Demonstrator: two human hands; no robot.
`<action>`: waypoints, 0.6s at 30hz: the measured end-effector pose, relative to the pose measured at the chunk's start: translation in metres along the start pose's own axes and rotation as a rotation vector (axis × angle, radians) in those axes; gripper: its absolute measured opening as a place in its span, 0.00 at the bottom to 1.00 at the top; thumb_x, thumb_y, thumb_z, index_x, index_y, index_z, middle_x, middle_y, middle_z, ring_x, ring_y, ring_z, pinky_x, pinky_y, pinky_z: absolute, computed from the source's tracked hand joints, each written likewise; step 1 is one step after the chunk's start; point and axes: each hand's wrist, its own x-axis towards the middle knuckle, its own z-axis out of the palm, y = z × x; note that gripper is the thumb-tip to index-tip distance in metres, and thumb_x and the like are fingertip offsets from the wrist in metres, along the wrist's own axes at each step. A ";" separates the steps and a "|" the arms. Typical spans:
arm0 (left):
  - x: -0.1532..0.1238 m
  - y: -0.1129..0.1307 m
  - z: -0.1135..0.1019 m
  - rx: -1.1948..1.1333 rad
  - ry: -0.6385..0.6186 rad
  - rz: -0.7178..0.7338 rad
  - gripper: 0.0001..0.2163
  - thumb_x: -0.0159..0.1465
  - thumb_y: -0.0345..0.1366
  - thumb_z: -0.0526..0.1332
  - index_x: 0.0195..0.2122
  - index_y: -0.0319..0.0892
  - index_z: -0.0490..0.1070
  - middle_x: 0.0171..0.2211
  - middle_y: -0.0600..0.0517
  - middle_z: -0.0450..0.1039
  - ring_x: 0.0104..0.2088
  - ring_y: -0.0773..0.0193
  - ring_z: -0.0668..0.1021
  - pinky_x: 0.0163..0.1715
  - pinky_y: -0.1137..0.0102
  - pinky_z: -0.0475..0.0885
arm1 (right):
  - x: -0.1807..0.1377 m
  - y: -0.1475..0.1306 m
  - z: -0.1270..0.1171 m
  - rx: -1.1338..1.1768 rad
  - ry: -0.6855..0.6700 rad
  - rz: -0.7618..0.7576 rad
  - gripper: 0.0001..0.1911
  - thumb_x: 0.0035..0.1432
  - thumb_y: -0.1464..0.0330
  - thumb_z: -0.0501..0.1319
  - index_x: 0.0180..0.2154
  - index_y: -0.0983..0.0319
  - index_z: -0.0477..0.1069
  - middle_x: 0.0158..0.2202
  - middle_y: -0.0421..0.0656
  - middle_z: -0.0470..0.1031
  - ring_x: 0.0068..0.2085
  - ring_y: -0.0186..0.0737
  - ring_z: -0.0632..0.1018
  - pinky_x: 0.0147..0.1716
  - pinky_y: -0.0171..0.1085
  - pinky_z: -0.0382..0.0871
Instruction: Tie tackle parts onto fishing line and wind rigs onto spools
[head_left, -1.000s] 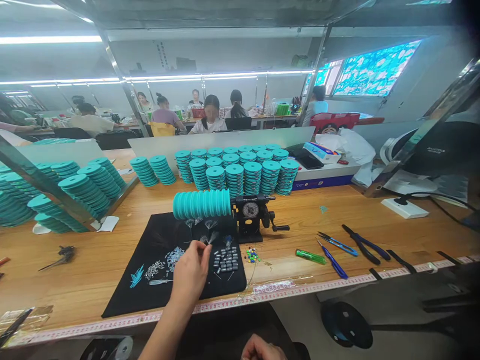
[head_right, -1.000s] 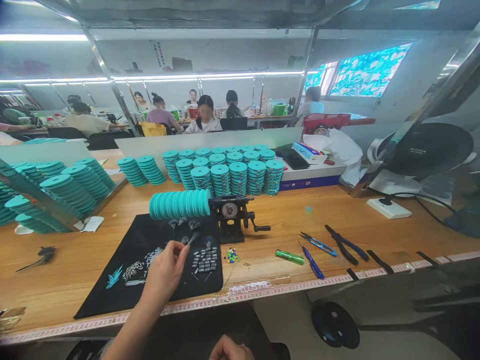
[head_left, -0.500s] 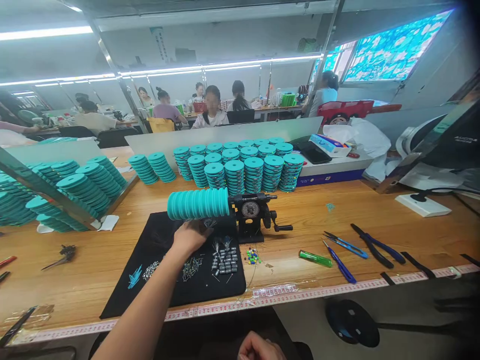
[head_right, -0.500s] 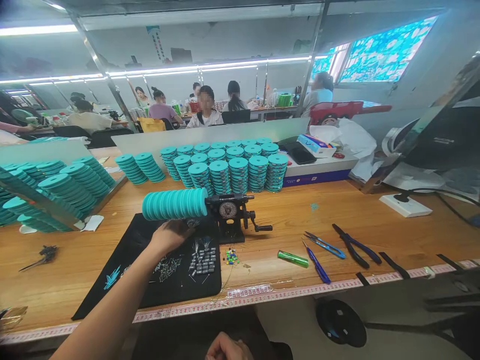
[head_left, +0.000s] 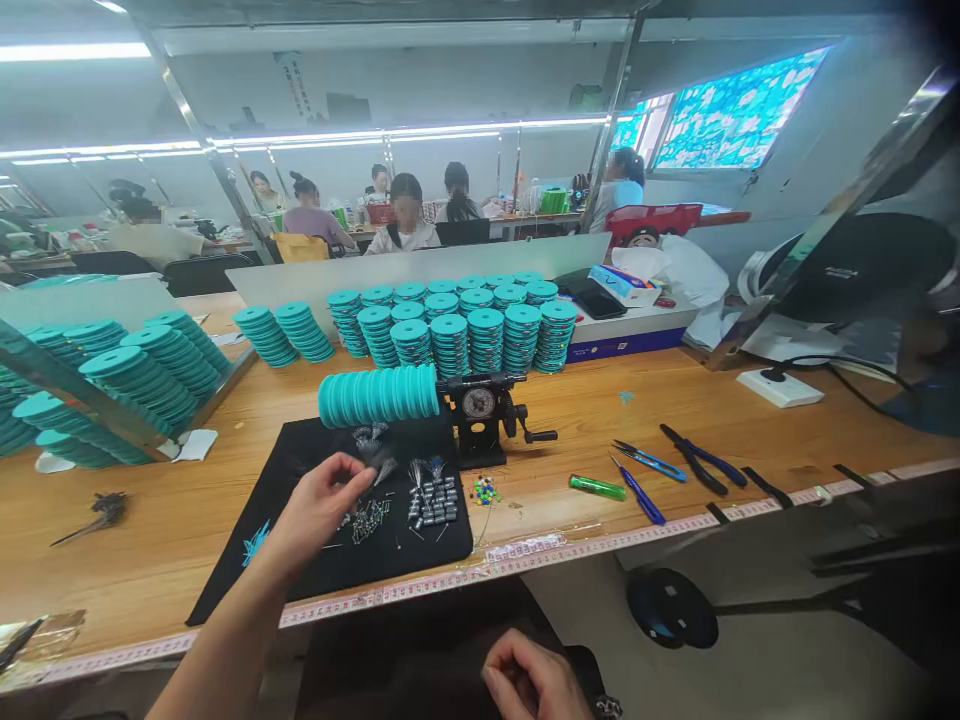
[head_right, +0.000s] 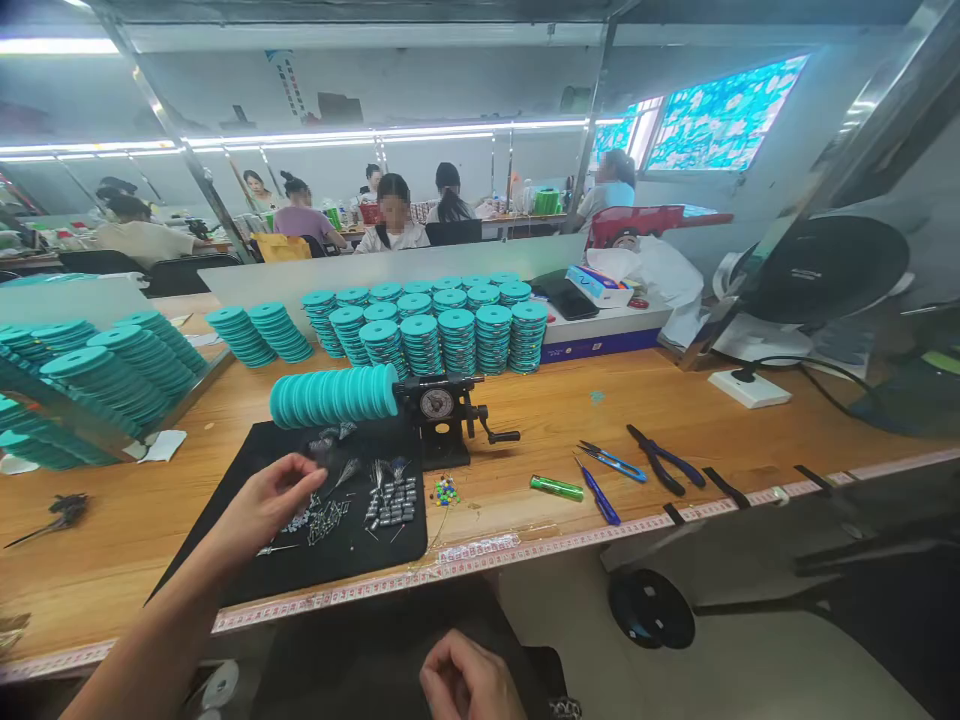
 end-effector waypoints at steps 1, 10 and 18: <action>-0.019 0.001 0.002 -0.044 -0.035 -0.010 0.17 0.60 0.53 0.59 0.30 0.44 0.64 0.17 0.59 0.67 0.18 0.68 0.71 0.18 0.74 0.64 | -0.002 -0.007 -0.004 0.009 0.036 -0.025 0.13 0.61 0.61 0.55 0.28 0.61 0.67 0.25 0.38 0.68 0.26 0.33 0.67 0.25 0.30 0.59; -0.149 -0.008 0.088 -0.738 -0.429 -0.317 0.24 0.54 0.57 0.65 0.40 0.43 0.66 0.21 0.56 0.73 0.15 0.69 0.75 0.13 0.77 0.69 | -0.017 -0.056 -0.009 0.114 0.157 -0.056 0.15 0.65 0.60 0.54 0.31 0.62 0.69 0.27 0.38 0.69 0.29 0.34 0.69 0.30 0.30 0.61; -0.188 -0.003 0.115 -0.690 -0.286 -0.330 0.19 0.54 0.52 0.68 0.28 0.39 0.68 0.25 0.53 0.74 0.17 0.71 0.74 0.12 0.80 0.65 | -0.035 -0.062 -0.001 0.071 0.307 -0.185 0.12 0.65 0.64 0.55 0.30 0.61 0.69 0.27 0.39 0.69 0.30 0.34 0.69 0.30 0.32 0.61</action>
